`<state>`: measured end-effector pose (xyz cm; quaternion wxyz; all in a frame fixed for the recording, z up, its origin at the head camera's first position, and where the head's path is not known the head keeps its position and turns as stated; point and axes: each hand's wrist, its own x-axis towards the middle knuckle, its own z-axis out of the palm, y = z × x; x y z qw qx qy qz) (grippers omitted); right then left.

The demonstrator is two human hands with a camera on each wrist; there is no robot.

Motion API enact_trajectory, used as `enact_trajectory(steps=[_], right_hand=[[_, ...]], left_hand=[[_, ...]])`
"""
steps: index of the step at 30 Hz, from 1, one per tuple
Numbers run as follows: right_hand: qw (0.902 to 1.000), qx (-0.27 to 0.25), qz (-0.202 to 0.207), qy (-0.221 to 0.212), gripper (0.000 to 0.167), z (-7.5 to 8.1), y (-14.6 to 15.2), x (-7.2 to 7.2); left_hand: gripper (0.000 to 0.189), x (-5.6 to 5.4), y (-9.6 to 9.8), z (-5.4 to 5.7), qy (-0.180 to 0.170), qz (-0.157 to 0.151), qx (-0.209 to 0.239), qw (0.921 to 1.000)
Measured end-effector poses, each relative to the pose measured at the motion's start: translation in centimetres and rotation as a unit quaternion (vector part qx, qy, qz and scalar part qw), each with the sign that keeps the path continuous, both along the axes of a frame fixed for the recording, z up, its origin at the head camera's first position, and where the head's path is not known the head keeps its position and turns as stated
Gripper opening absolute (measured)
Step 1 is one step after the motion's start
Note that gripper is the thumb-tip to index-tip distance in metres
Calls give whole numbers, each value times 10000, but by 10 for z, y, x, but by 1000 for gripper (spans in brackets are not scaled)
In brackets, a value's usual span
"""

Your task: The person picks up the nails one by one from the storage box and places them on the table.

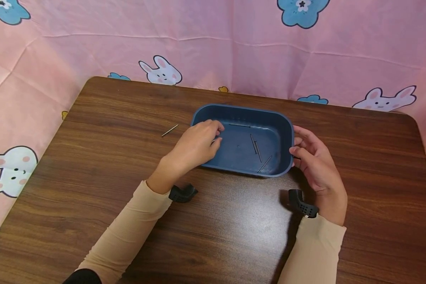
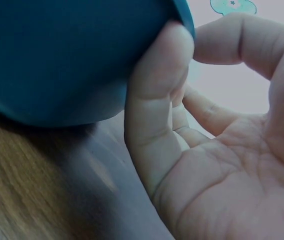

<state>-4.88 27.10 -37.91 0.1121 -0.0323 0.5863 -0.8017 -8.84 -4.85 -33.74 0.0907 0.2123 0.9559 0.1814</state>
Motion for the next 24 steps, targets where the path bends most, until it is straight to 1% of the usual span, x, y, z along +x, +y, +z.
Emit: enact_trajectory(steps=[6, 11, 15, 19, 24], right_hand=[[9999, -60, 78, 52, 49, -1, -1, 0], [9999, -114, 122, 26, 48, -2, -2, 0], [9999, -73, 89, 24, 48, -2, -2, 0], [10000, -11, 93, 13, 48, -2, -3, 0], [9999, 1, 82, 88, 49, 0, -2, 0]], left_hand=[[28, 1, 3, -1, -38, 84, -230, 9997], [24, 4, 5, -2, -47, 53, -439, 9990], [16, 5, 5, -3, 128, 7, -572, 9983], [13, 5, 6, -3, 235, 58, -760, 9968], [17, 4, 10, -2, 100, 119, -909, 9957]])
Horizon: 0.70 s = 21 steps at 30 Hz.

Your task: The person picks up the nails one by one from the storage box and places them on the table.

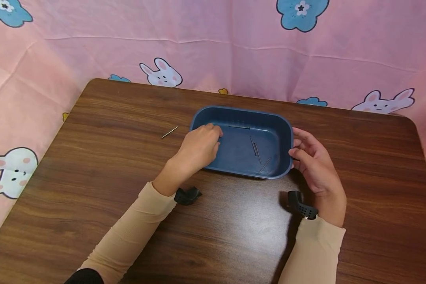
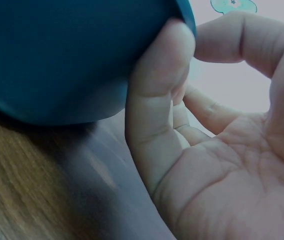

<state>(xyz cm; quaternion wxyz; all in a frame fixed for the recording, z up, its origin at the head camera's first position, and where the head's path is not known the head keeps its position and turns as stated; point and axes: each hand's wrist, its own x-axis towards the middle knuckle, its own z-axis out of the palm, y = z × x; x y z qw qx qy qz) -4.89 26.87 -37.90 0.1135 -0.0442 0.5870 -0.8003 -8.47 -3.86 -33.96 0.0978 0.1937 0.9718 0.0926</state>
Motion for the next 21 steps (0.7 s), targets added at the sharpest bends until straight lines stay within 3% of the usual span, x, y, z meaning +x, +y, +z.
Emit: enact_trajectory(steps=[12, 21], right_hand=[[10000, -35, 43, -34, 47, 0, 1, 1], [9999, -107, 43, 38, 48, 2, -2, 1]], left_hand=[[27, -2, 3, -1, -236, -20, -265, 9994], [25, -4, 3, 1, -255, -98, -218, 9994]])
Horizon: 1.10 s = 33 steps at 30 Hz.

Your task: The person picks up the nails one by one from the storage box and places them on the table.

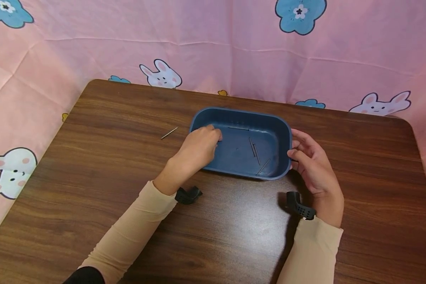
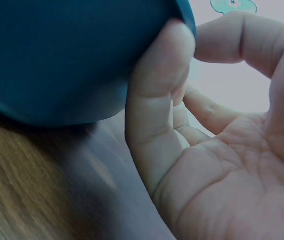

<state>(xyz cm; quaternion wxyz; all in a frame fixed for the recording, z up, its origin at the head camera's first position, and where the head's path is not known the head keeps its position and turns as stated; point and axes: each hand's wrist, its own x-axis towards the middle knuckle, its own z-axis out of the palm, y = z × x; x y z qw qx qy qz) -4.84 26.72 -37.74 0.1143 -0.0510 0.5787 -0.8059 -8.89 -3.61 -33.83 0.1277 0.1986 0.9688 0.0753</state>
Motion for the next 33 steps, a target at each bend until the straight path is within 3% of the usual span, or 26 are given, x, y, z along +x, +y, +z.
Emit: enact_trajectory(steps=[13, 26, 33], right_hand=[[9998, 156, -71, -50, 47, 1, 4, -2], [9997, 200, 7, -144, 47, -5, 8, 0], [9999, 91, 98, -26, 48, -2, 6, -4]], left_hand=[[12, 0, 1, 6, 214, -36, -57, 9997], [11, -2, 1, -8, 356, -452, 34, 9983], [7, -4, -2, -6, 300, -472, 205, 9982]])
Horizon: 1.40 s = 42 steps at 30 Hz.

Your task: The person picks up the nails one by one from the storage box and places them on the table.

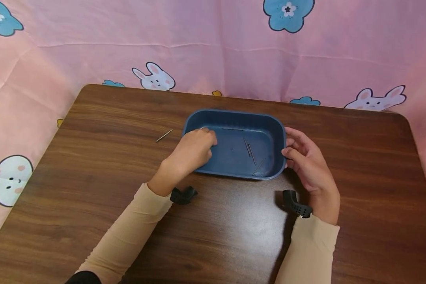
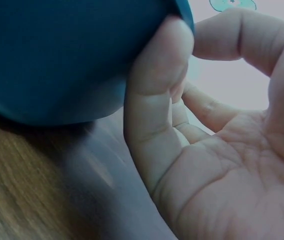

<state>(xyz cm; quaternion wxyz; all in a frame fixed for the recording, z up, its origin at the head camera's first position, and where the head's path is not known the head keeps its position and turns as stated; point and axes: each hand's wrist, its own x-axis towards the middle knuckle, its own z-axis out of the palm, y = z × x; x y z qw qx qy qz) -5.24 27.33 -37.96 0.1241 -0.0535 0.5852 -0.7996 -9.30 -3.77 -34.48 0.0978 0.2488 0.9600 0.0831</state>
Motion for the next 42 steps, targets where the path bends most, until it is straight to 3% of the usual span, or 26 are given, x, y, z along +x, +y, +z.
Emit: enact_trajectory(steps=[5, 11, 23, 42], right_hand=[[10000, -20, -34, 4, 49, 4, 1, 0], [9999, 130, -50, -27, 47, 2, 1, 0], [9999, 125, -57, -7, 46, 4, 1, -2], [9995, 301, -73, -99, 46, 4, 6, 0]], left_hand=[[14, -3, 0, 2, -117, -86, 121, 9998], [37, -5, 0, 1, -81, -47, 602, 9981], [31, -7, 2, 7, -94, -327, 941, 9950], [27, -8, -5, 8, -564, -289, 1549, 9859]])
